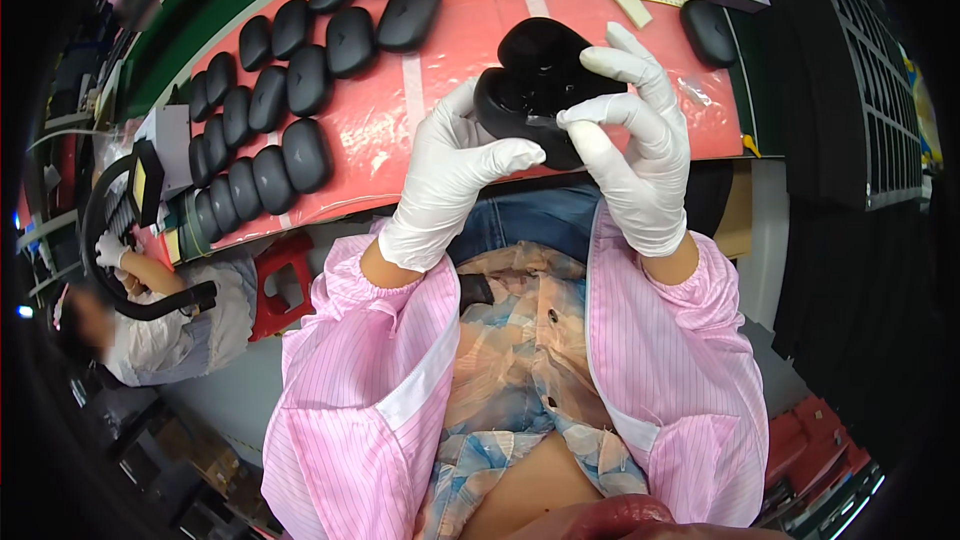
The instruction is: Wiping and inspecting black earbud charging cases on an electronics factory assembly line.
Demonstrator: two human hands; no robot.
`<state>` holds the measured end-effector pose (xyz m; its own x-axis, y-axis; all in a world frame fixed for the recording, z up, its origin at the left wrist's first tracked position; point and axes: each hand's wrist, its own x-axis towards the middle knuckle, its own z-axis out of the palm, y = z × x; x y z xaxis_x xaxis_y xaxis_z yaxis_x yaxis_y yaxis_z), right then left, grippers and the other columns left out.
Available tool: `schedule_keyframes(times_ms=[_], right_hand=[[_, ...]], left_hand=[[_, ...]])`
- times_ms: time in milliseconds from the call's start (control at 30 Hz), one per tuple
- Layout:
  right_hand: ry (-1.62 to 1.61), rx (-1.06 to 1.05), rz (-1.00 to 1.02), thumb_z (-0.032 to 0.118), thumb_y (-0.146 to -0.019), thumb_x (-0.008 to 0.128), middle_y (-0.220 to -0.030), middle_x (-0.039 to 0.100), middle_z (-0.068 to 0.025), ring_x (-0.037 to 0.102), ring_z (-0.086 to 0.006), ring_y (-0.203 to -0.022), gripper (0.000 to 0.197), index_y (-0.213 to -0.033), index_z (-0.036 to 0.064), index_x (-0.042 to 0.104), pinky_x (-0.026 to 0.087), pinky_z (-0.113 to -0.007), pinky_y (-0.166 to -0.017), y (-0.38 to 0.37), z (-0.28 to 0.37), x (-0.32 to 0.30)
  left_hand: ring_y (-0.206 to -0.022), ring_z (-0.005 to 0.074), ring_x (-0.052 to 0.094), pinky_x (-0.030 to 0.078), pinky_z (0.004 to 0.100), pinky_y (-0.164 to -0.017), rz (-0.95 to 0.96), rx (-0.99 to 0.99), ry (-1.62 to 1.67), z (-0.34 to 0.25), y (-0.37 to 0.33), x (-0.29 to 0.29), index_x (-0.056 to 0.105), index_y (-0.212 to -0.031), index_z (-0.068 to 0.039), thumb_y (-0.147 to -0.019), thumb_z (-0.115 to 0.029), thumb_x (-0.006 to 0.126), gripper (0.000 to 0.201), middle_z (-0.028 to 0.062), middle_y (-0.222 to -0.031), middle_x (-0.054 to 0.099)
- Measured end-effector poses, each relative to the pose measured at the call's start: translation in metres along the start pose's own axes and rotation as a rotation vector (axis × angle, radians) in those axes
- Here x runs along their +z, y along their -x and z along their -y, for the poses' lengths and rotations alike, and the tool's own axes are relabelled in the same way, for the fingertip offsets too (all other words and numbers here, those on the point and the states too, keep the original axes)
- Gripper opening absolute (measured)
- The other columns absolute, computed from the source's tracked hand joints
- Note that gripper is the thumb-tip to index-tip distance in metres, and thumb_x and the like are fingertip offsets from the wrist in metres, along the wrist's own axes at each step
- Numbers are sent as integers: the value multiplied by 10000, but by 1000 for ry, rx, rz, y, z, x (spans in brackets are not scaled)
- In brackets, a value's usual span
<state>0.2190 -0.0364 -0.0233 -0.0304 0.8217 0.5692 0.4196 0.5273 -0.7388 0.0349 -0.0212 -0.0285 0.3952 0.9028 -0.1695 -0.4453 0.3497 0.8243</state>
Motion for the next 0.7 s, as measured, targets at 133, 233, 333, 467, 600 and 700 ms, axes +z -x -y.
schedule_keyframes(times_ms=[133, 233, 333, 467, 600, 700], right_hand=[[37, 98, -347, -23, -808, 645, -1102, 625, -116, 557, -293, -1169, 107, -876, 46, 689, 419, -373, -992, 9, -23, -34], [703, -143, -385, -67, -841, 622, -1057, 647, -84, 589, -265, -1114, 136, -922, 25, 682, 453, -366, -961, 16, -58, -85], [1001, -79, -47, 43, -794, 702, -995, 648, -103, 593, -318, -1069, 110, -903, 59, 700, 462, -400, -930, 27, -88, -105], [895, 10, -18, -22, -805, 595, -1172, 620, -159, 563, -329, -1139, 279, -1053, 51, 698, 428, -402, -993, 39, -81, -98], [447, 189, -82, -12, -867, 596, -1110, 666, -123, 631, -215, -1031, 245, -1099, 7, 673, 481, -307, -904, 22, -58, -67], [180, 295, -3, 29, -874, 649, -1029, 687, -104, 639, -164, -974, 228, -1098, -15, 632, 479, -282, -888, 0, -58, -9]], left_hand=[[-1061, 175, 625, 528, 342, -917, 47, -15, -78, 7, -8, 2, 514, -1267, 1, -755, -7, 747, 563, 87, -1154, 635], [-1082, 248, 626, 531, 390, -936, 45, -246, 282, -2, -7, -1, 488, -1301, 11, -857, -323, 646, 578, 153, -1200, 616], [-1017, 322, 658, 565, 426, -871, 18, -376, 396, 6, -12, -21, 495, -1292, 51, -868, -394, 606, 625, 209, -1150, 635], [-1154, 508, 532, 530, 531, -911, 236, -279, 494, 14, -10, -22, 379, -1376, 76, -783, -539, 695, 911, 348, -1296, 485], [-1266, 521, 422, 425, 580, -1022, 366, -346, 500, 0, 1, -22, 227, -1451, 63, -654, -627, 776, 1188, 363, -1440, 305], [-1220, 421, 515, 427, 499, -1052, 446, -55, 696, 6, 23, -44, 264, -1421, 116, -573, -779, 722, 1316, 306, -1317, 496]])
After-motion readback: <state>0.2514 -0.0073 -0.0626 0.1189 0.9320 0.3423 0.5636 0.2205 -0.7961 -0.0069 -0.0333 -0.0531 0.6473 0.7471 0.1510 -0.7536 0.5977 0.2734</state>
